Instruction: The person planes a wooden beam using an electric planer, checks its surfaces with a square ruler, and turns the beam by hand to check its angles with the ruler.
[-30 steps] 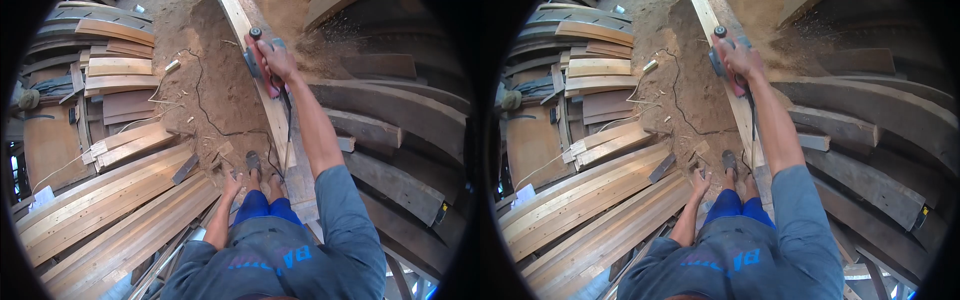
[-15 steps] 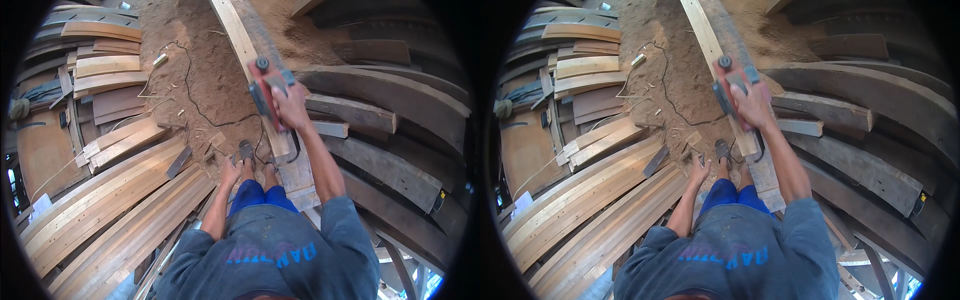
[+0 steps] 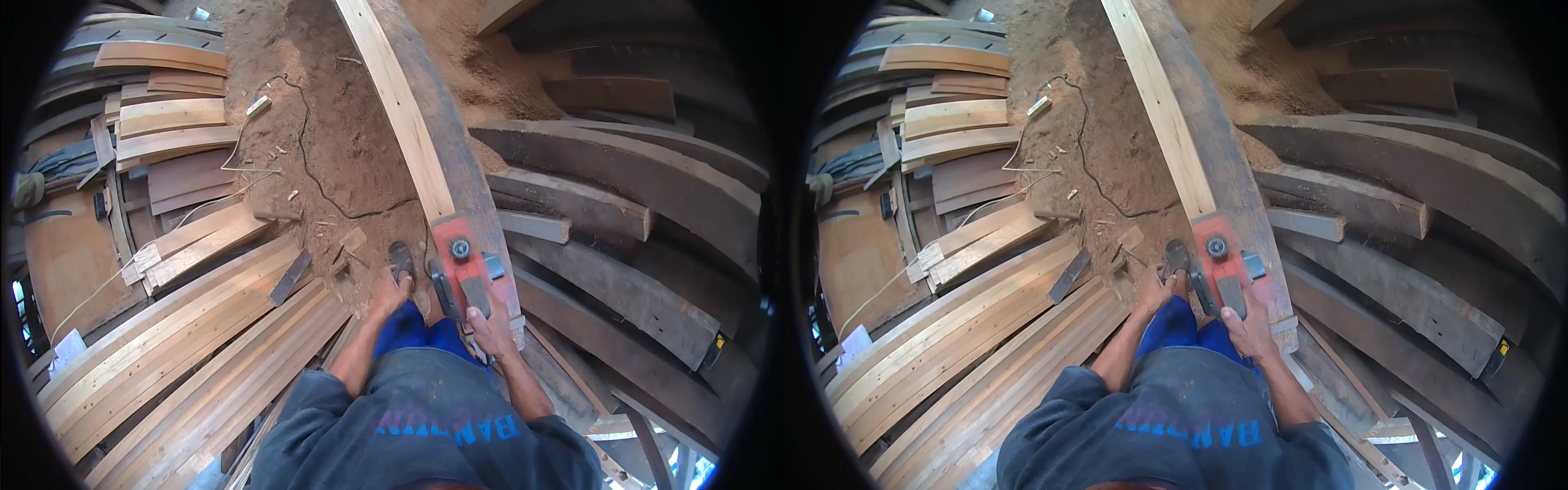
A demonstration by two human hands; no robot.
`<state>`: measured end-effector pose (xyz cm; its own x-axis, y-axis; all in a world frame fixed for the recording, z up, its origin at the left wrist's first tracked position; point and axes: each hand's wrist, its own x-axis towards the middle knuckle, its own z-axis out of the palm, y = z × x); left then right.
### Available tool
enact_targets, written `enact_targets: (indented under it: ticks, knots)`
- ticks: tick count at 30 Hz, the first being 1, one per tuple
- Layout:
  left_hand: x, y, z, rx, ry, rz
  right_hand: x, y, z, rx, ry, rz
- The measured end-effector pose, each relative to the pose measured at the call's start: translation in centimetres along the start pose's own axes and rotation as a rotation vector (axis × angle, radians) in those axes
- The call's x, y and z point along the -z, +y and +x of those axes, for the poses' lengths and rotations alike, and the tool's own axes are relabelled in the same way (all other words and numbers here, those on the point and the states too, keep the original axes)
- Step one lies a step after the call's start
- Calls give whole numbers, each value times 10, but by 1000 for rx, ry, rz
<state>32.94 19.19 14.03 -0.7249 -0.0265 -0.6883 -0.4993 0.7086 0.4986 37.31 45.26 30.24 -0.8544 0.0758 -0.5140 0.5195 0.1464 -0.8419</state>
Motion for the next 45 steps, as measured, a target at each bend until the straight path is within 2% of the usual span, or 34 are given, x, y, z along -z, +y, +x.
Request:
enact_targets:
  ticks: [3,6,8,12,13,15,17,19,22,26,28,30,34,37,40,43,45]
  knots:
    - [9,1,2,21,12,-52,-13,-29,55,14,12,23]
    - [22,-3,5,55,37,-136,-23,-68,129,173,97,15]
    - [41,5,1,88,62,-166,-27,-104,187,234,141,-40]
    - [50,-30,8,96,165,-102,-38,-167,319,406,286,-230]
    - [47,-42,10,38,233,-120,-38,-197,338,374,266,-226]
    - [51,-50,7,89,235,-106,-38,-247,369,272,178,-136]
    - [57,-59,1,153,243,-115,-38,-247,405,288,4,50]
    - [58,-64,-5,218,230,-144,-36,-246,392,260,-95,182]
    - [41,-101,0,146,260,-59,-36,-215,341,217,-61,245]
    - [45,-81,-5,211,148,-25,-25,-124,233,181,-72,32]
    - [47,-69,-1,198,94,26,-18,-95,153,58,-89,21]
    - [50,-55,0,198,52,3,-11,-37,86,101,-88,-101]
    - [41,-47,16,147,19,-29,-12,3,10,21,-82,-13]
    - [53,-7,6,216,-16,-11,-19,-5,28,34,-33,-25]
    - [43,-23,8,178,23,-108,-37,-56,92,200,78,-27]
    - [49,-19,1,159,107,-112,-42,-111,177,249,82,-155]
    - [31,-58,16,62,254,-107,-47,-143,249,416,155,-258]
